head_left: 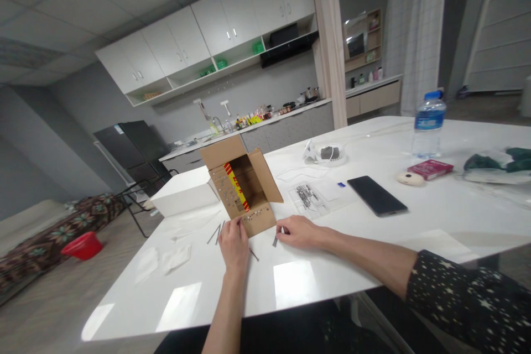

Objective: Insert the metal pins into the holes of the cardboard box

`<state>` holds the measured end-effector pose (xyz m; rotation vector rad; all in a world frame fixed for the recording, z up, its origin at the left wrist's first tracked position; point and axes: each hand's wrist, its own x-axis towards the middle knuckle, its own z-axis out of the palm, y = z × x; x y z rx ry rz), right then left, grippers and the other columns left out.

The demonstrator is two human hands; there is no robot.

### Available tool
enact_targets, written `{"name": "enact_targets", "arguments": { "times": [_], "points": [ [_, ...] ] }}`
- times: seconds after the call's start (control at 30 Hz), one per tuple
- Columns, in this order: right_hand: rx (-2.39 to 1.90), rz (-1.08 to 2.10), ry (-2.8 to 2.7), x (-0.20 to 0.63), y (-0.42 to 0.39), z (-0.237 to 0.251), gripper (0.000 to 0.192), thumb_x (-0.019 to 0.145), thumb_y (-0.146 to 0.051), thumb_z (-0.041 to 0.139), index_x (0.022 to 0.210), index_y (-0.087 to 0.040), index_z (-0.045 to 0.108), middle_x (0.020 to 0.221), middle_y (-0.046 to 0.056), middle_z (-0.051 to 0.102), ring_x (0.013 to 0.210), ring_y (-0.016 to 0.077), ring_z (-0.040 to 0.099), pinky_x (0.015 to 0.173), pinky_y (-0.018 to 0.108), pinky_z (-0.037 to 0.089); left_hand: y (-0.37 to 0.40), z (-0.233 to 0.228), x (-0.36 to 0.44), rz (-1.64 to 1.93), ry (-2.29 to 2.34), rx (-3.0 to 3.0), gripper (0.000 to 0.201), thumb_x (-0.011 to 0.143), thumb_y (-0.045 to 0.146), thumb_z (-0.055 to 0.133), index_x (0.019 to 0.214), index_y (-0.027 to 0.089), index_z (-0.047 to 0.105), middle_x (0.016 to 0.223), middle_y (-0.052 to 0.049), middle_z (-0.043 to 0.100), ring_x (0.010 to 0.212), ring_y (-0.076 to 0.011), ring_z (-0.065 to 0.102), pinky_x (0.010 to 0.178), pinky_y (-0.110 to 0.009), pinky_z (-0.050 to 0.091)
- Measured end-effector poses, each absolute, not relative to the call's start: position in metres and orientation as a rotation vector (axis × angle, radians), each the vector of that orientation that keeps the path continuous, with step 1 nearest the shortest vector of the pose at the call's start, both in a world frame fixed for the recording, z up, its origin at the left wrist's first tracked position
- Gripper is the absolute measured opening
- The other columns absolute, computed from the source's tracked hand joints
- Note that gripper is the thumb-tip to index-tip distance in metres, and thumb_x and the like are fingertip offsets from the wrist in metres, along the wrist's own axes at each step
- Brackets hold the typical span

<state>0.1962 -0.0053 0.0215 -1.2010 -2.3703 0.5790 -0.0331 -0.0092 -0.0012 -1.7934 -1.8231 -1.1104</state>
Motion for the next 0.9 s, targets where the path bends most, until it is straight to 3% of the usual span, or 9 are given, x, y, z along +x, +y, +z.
{"name": "enact_targets", "arguments": {
  "times": [0.9],
  "points": [
    [-1.214,0.575,-2.368,0.196,-0.006,0.02,0.025,0.084,-0.033,0.053,0.095,-0.023,0.073,0.077,0.001,0.07,0.071,0.0163,0.06,0.06,0.024,0.032,-0.026,0.002,-0.017,-1.188,-1.611,-2.068,0.016,0.087,0.019,0.048,0.093,0.02,0.063,0.091,-0.005,0.07,0.092,-0.0201,0.063,0.086,-0.036,0.041]
  ]
}}
